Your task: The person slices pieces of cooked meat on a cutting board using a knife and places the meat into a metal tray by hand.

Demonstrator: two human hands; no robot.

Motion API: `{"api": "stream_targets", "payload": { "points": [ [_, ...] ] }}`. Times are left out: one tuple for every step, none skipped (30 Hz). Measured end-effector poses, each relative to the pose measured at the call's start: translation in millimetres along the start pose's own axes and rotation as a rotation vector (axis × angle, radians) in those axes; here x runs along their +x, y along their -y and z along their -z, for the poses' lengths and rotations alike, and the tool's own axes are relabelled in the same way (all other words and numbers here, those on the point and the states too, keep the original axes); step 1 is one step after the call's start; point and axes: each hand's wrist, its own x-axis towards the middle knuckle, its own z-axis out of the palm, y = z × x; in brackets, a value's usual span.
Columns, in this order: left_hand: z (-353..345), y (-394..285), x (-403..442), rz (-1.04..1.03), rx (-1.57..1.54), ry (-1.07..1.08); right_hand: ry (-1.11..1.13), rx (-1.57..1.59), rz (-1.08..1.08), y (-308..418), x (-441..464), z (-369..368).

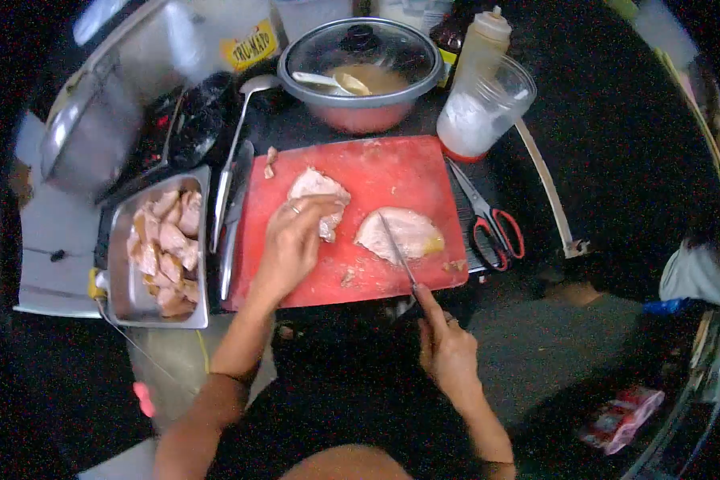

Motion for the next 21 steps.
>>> {"api": "stream_targets", "payload": {
  "points": [
    [0.8,3.7,0.2,0.004,-0.006,-0.002,0.003,-0.005,0.006,-0.7,1.0,1.6],
    [0.5,5.3,0.4,0.010,-0.008,-0.006,0.013,0.009,-0.017,-2.0,2.0,2.4],
    [0.6,4.8,1.3,-0.019,-0.027,-0.029,0.023,0.026,-0.039,-3.1,3.4,2.6],
    [0.4,4.1,1.1,-0.019,-0.012,-0.029,0.031,0.045,-0.060,-4.1,6.0,4.2],
    [0.1,3.2,0.3,-0.019,0.004,-0.028,0.060,0.066,-0.077,-3.8,8.8,8.8],
    [-1.1,3.3,-1.2,-0.019,0.021,-0.024,0.044,0.049,-0.047,-6.0,10.6,8.8],
    [-3.9,4.8,-3.4,-0.013,-0.001,-0.025,0.027,0.034,-0.017,-10.2,11.4,6.2],
    [-7.9,6.8,-5.4,-0.008,-0.024,-0.026,0.009,0.021,0.013,-13.7,12.3,4.5],
    [-11.1,7.6,-6.8,-0.006,-0.046,-0.027,0.023,0.029,0.012,-15.7,12.8,3.5],
    [-12.4,7.0,-7.9,-0.007,-0.039,-0.013,0.037,0.038,0.008,-17.1,12.6,2.7],
    [-12.0,5.4,-8.8,-0.008,-0.032,0.003,0.051,0.049,0.002,-18.7,12.8,3.7],
    [-12.6,3.8,-11.2,-0.011,-0.024,0.024,0.078,0.021,0.009,-20.8,13.5,6.0],
    [-14.2,2.1,-13.9,-0.019,-0.025,0.039,0.100,-0.003,0.013,-22.5,15.1,8.2],
    [-15.5,-0.4,-16.1,-0.032,-0.024,0.057,0.118,-0.023,0.017,-24.2,17.0,9.9],
    [-16.6,-3.3,-17.8,-0.048,-0.021,0.078,0.133,-0.033,0.045,-28.5,19.6,11.7],
    [-18.4,-6.7,-20.3,-0.062,-0.025,0.094,0.146,-0.042,0.071,-35.1,23.1,13.9],
    [-21.2,-10.5,-23.7,-0.079,-0.027,0.110,0.157,-0.051,0.097,-39.8,26.2,16.1],
    [-24.1,-14.0,-26.8,-0.097,-0.030,0.126,0.174,-0.059,0.095,-41.8,28.6,18.3],
    [-26.7,-16.8,-29.3,-0.082,-0.051,0.191,0.190,-0.065,0.091,-43.3,30.6,20.0],
    [-27.9,-19.8,-31.6,-0.089,-0.016,0.217,0.207,-0.071,0.087,-44.2,31.9,21.1],
    [-28.4,-23.0,-33.3,-0.096,0.019,0.244,0.208,-0.076,0.092,-44.4,32.6,21.6]
  ]
}}
